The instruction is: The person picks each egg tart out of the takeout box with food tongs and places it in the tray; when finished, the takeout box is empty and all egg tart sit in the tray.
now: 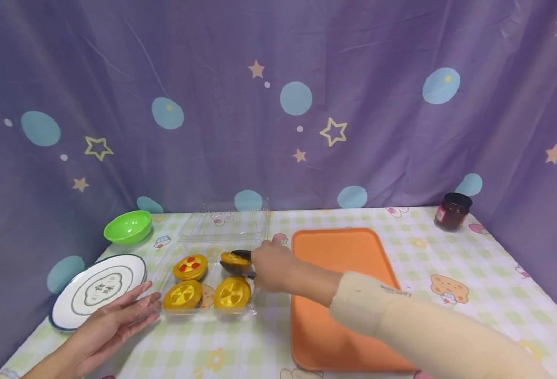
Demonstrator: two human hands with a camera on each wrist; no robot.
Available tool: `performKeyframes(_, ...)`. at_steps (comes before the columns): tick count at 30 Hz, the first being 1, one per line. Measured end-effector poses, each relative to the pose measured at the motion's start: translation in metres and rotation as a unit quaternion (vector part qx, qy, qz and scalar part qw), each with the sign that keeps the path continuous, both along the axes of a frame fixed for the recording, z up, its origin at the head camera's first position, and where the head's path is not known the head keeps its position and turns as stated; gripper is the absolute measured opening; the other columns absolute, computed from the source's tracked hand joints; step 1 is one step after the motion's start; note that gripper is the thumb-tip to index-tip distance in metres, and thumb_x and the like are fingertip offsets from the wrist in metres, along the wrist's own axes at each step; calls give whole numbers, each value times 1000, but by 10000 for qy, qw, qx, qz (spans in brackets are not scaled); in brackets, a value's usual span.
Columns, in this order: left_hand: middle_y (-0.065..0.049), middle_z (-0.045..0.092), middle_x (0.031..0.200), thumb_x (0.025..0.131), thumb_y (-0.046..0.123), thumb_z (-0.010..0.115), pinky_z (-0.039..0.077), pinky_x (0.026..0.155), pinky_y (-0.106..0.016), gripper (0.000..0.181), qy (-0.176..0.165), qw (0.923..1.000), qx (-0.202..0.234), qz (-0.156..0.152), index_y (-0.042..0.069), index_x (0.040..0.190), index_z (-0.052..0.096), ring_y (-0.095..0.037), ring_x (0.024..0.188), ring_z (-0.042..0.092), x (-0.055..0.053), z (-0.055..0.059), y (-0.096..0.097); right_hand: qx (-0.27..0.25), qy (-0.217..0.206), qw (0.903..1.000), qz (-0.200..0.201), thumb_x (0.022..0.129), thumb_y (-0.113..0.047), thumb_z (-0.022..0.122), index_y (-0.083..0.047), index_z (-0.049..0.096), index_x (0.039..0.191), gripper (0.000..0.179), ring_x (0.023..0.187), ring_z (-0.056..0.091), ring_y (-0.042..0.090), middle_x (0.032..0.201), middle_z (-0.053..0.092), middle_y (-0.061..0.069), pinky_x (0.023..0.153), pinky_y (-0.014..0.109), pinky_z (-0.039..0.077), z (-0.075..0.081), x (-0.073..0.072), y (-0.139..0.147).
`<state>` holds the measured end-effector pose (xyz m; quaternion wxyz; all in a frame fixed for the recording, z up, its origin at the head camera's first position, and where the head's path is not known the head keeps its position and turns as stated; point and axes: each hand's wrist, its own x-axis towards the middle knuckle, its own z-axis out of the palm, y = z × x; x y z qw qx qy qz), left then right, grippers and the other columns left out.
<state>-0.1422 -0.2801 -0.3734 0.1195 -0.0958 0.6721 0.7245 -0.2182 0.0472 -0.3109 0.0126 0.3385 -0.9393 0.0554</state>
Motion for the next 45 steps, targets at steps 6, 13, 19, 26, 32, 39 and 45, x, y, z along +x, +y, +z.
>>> performKeyframes(6,-27,17,154,101,13,49,46,105,-34,66,7,10000,-40,17,3,153,9,-17,126,46,0,-1,1,-572,148,9970,508,76,-21,77,-8,49,50,40,67,37,15,51,41,-2,62,26,38,0,-2,10)
performKeyframes(13,-27,18,154,102,13,48,46,105,-34,65,-2,10000,-2,52,3,153,10,-16,124,48,1,-2,1,-806,109,9955,480,77,-20,75,-7,57,59,29,68,44,18,59,47,0,56,26,40,7,2,13)
performKeyframes(19,-27,20,154,101,15,50,46,105,-34,66,-11,10000,11,76,4,154,12,-18,127,46,0,-1,2,-1004,-20,9940,438,78,-19,74,-3,60,70,23,71,45,20,69,46,2,54,26,40,11,9,17)
performKeyframes(26,-27,20,154,101,15,51,46,105,-34,67,18,10000,-59,53,3,153,12,-23,131,42,0,-1,1,-1181,167,9916,507,83,-19,73,3,66,89,24,83,51,25,92,58,11,68,30,51,16,20,33)
performKeyframes(32,-28,20,153,101,15,50,46,105,-34,66,29,10000,-65,53,2,153,12,-26,132,40,1,-1,1,-1434,199,9886,406,82,-18,74,-5,61,81,18,73,38,17,76,41,0,56,22,38,19,21,55)
performKeyframes(39,-29,18,154,101,16,49,45,106,-34,67,31,10000,-46,1,1,153,9,-32,137,32,1,0,1,-1682,-148,9856,27,84,-20,73,1,68,99,26,65,36,14,75,41,2,53,21,35,20,22,79)
performKeyframes(45,-30,17,154,102,15,47,46,105,-34,65,25,9999,-111,-17,1,153,9,-30,135,35,0,1,2,-1778,17,9839,-162,84,-21,73,2,68,102,30,62,34,12,72,39,2,48,20,31,21,21,100)
